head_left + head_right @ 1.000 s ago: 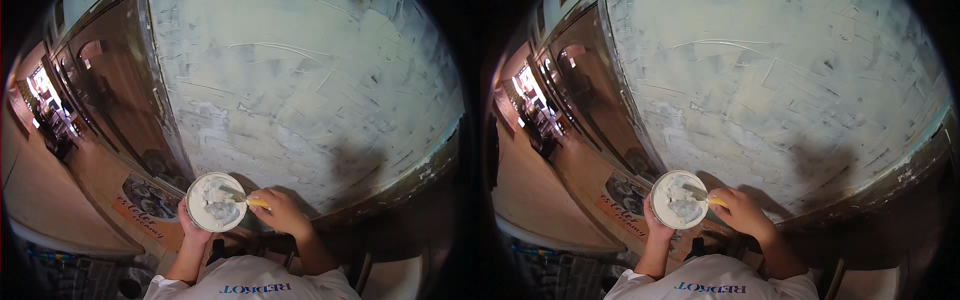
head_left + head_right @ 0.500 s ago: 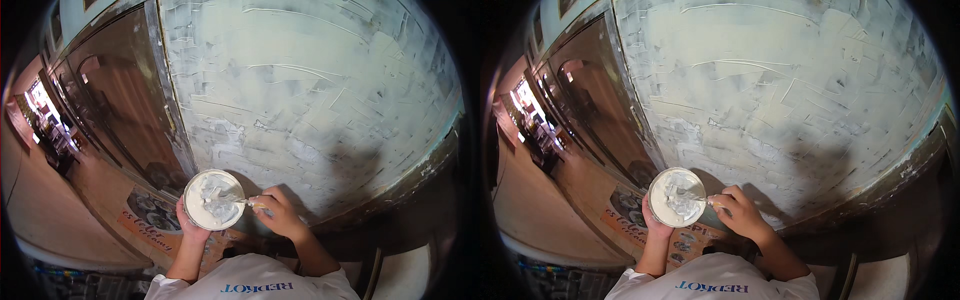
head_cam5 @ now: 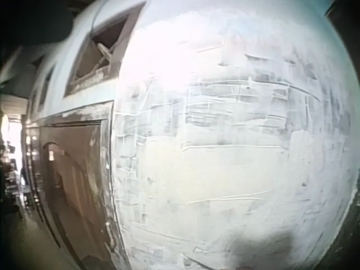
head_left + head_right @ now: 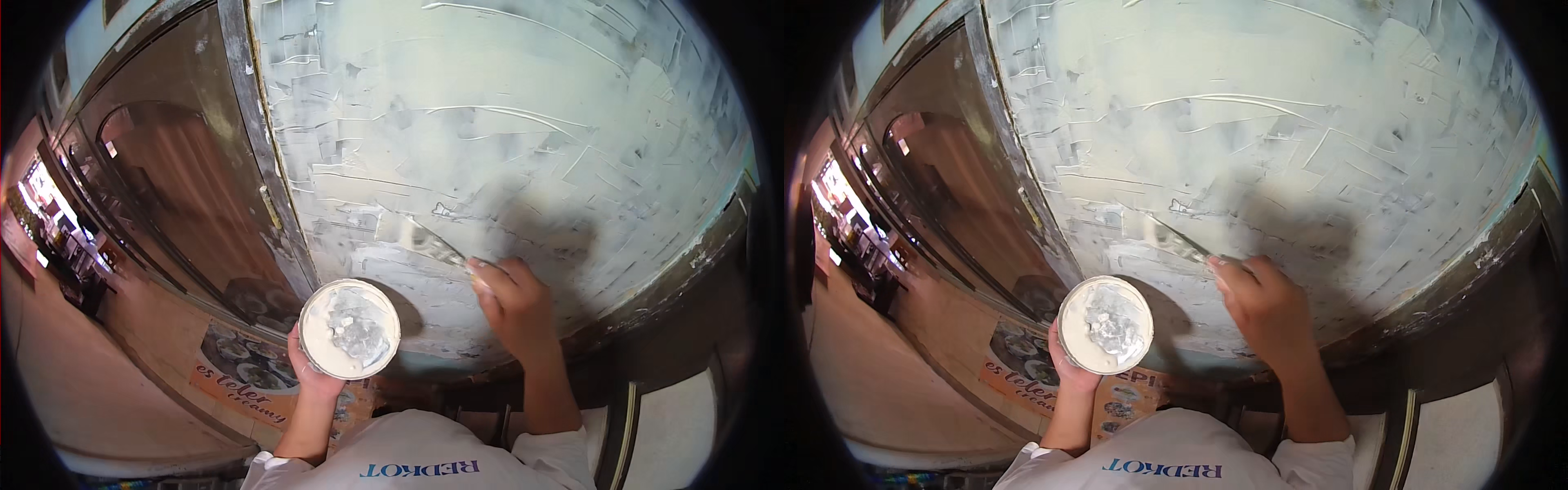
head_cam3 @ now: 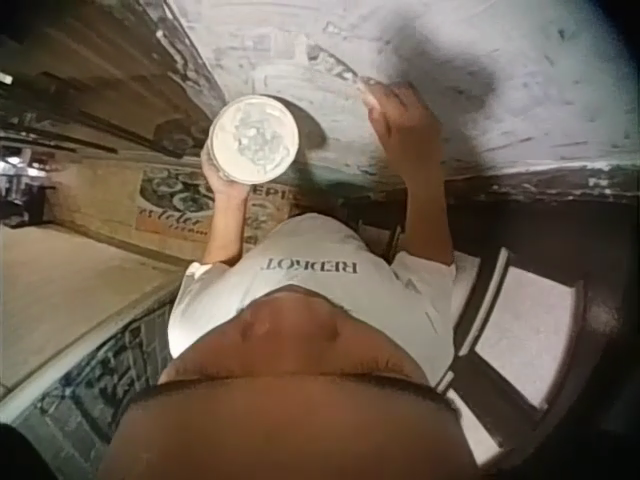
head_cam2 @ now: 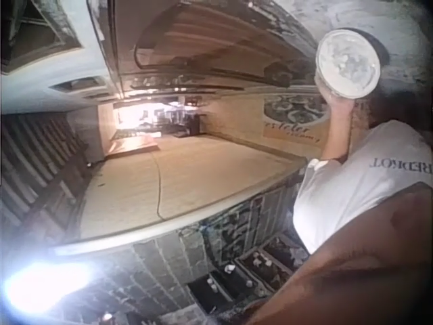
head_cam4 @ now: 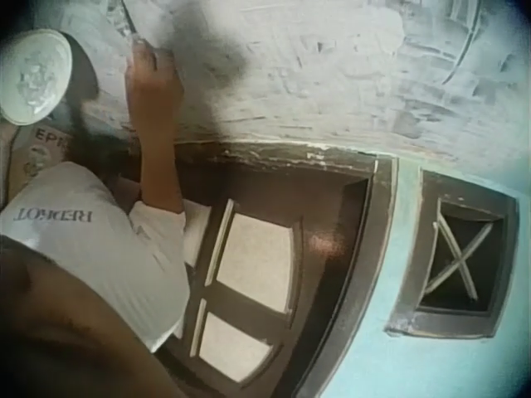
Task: Applying putty or plaster to a wall using a putty knife and fingers.
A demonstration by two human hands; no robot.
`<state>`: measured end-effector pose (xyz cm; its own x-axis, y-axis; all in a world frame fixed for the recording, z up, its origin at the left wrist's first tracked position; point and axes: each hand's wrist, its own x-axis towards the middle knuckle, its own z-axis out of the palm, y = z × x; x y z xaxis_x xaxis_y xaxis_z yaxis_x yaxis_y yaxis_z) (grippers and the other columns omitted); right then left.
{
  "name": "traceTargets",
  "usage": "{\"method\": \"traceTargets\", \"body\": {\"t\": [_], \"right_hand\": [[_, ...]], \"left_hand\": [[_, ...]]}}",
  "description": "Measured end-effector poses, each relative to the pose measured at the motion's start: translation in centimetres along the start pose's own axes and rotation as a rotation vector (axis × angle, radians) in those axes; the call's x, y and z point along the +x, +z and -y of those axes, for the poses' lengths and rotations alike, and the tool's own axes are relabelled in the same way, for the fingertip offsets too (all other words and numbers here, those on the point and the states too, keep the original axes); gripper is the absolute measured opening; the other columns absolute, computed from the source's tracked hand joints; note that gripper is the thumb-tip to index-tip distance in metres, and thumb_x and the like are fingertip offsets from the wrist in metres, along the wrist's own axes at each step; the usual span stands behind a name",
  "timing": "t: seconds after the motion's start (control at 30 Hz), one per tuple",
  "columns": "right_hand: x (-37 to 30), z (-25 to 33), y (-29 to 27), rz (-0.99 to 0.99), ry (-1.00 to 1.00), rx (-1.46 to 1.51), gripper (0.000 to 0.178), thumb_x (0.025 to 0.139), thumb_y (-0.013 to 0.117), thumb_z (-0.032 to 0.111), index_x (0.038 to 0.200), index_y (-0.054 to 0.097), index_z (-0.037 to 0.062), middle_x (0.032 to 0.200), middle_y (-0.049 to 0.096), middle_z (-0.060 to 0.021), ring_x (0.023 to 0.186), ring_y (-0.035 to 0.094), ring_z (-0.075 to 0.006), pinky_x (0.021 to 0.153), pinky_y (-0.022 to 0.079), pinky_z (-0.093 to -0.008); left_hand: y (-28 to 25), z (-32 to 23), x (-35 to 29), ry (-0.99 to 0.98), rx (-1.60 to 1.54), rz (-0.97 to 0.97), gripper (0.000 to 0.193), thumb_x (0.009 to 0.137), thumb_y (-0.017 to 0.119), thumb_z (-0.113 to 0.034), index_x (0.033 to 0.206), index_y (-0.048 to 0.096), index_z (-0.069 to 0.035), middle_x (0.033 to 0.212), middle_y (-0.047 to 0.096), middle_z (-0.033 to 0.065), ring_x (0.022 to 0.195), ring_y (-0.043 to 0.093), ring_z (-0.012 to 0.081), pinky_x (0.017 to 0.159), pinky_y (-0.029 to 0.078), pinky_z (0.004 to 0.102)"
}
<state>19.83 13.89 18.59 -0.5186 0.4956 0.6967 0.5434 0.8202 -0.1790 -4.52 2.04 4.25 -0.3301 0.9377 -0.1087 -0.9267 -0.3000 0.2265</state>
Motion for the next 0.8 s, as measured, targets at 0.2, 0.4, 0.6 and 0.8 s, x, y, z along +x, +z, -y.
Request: {"method": "traceTargets", "body": {"t": [0.2, 0.4, 0.6, 0.8], "right_hand": [[1.2, 2.0, -1.0, 0.049, -0.002, -0.010, 0.031, 0.074, 0.070, 0.006, 0.103, 0.069, 0.0162, 0.075, 0.053, -0.0038, 0.063, 0.057, -0.0207, 0.054, 0.049, -0.0318], [2.3, 1.6, 1.0, 0.026, -0.043, -0.053, 0.033, 0.075, 0.071, 0.007, 0.106, 0.068, 0.0148, 0.082, 0.057, -0.0053, 0.065, 0.058, -0.0237, 0.057, 0.049, -0.0323], [-1.1, -0.5, -2.8, 0.061, 0.096, -0.053, 0.035, 0.074, 0.070, 0.008, 0.107, 0.067, 0.0191, 0.078, 0.056, -0.0032, 0.063, 0.057, -0.0207, 0.053, 0.049, -0.0325], [2.6, 3.5, 2.4, 0.108, -0.094, 0.040, 0.036, 0.075, 0.069, 0.009, 0.109, 0.067, 0.0205, 0.080, 0.057, -0.0013, 0.062, 0.058, -0.0195, 0.052, 0.049, -0.0314]], "left_hand": [[-0.1, 0.2, 0.9, -0.056, 0.018, 0.027, 0.057, 0.090, 0.039, -0.046, 0.133, 0.050, -0.009, 0.135, 0.051, 0.0110, 0.124, 0.048, 0.0310, 0.105, 0.037, 0.0467], [0.5, 0.3, 1.2, -0.059, 0.049, 0.023, 0.057, 0.089, 0.040, -0.045, 0.132, 0.050, -0.008, 0.134, 0.052, 0.0116, 0.122, 0.049, 0.0310, 0.105, 0.037, 0.0472], [-0.9, -0.2, 1.3, -0.119, 0.015, -0.002, 0.057, 0.089, 0.040, -0.045, 0.132, 0.051, -0.009, 0.133, 0.053, 0.0115, 0.123, 0.048, 0.0310, 0.105, 0.036, 0.0475], [-1.4, -0.2, 1.5, -0.123, -0.008, -0.053, 0.057, 0.089, 0.041, -0.046, 0.132, 0.050, -0.009, 0.135, 0.051, 0.0114, 0.123, 0.048, 0.0307, 0.105, 0.036, 0.0465]]}}
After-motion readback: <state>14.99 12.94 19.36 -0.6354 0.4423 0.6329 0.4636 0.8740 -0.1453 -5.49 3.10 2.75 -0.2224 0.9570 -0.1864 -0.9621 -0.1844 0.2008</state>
